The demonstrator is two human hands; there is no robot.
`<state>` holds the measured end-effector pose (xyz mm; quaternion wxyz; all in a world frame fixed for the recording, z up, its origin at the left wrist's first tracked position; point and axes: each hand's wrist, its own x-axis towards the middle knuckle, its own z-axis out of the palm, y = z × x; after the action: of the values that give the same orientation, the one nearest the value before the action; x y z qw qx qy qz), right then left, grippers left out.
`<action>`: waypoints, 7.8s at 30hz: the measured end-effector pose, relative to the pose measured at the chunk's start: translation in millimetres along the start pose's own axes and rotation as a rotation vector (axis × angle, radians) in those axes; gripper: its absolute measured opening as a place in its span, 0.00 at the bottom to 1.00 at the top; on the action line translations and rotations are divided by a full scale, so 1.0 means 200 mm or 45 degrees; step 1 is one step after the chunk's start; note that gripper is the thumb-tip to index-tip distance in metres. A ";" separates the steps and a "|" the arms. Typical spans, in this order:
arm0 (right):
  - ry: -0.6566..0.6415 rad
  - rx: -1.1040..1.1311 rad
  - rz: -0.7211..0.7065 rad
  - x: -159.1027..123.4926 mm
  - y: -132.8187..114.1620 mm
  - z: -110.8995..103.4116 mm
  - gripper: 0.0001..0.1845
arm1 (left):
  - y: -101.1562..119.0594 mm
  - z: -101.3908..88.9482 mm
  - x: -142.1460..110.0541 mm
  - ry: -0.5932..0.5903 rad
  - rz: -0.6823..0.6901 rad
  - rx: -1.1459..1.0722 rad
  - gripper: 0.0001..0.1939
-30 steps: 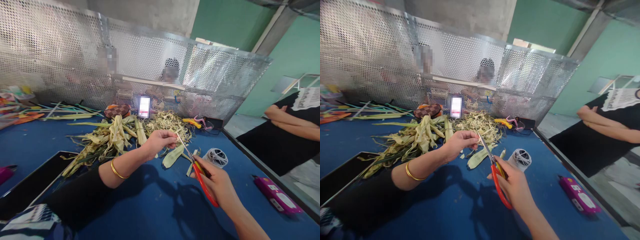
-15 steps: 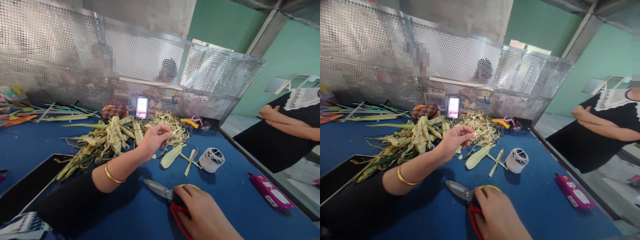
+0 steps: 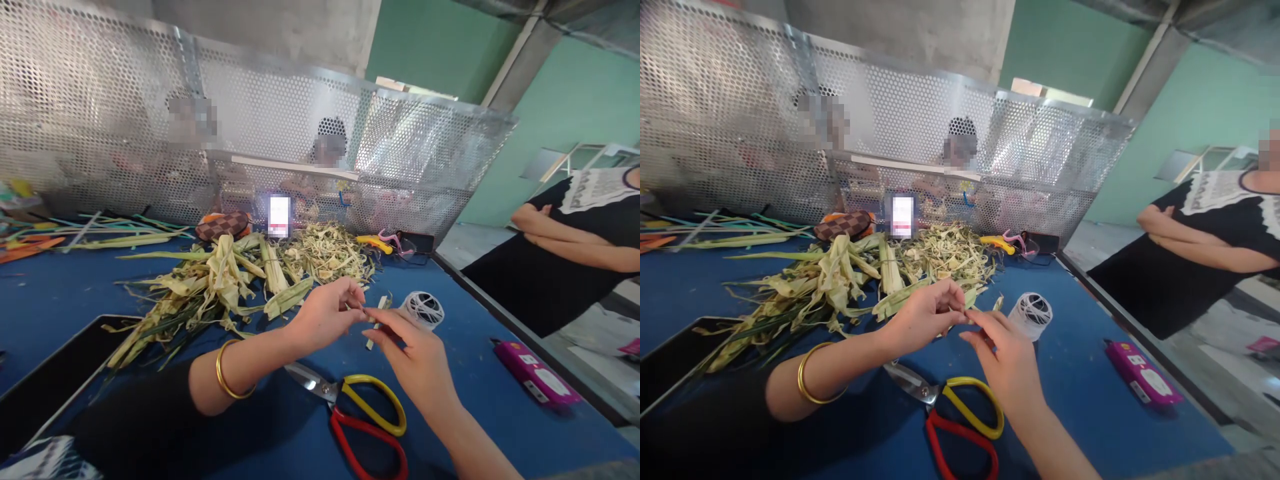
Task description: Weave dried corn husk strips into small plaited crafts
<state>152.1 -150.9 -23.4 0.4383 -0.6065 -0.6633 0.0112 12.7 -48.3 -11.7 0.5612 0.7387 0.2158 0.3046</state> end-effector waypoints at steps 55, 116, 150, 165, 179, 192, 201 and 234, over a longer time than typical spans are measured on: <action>0.493 -0.457 0.257 0.24 0.42 -0.09 0.14 | -0.10 0.29 0.47 -0.124 -0.172 1.251 0.08; -0.154 -0.635 -0.340 0.18 0.51 -0.23 0.10 | -0.02 -0.17 0.03 0.065 -0.237 1.763 0.13; -0.050 0.388 0.269 -0.02 0.04 0.11 0.11 | 0.11 -0.21 -0.46 -0.343 -0.449 0.736 0.09; -0.018 0.735 0.473 -0.13 -0.14 0.17 0.07 | 0.02 0.02 -0.36 0.281 -0.318 -0.089 0.16; 0.104 0.558 0.442 -0.16 -0.20 0.23 0.07 | -0.01 0.04 -0.38 0.457 -0.216 -0.191 0.09; 0.017 0.528 0.385 -0.12 -0.10 0.18 0.09 | 0.05 -0.29 -0.27 0.738 -0.151 1.063 0.15; -0.041 0.523 0.246 0.07 -0.09 0.23 0.07 | -0.15 -0.44 -0.06 0.568 -0.557 1.333 0.18; -0.205 0.549 0.158 0.19 0.01 0.22 0.07 | -0.04 -0.14 -0.13 0.350 -0.727 -1.184 0.08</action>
<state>132.0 -97.2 -29.8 0.5016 -0.5358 -0.6398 0.2279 -24.9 -44.1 -19.9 0.8546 0.2793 0.3214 0.2971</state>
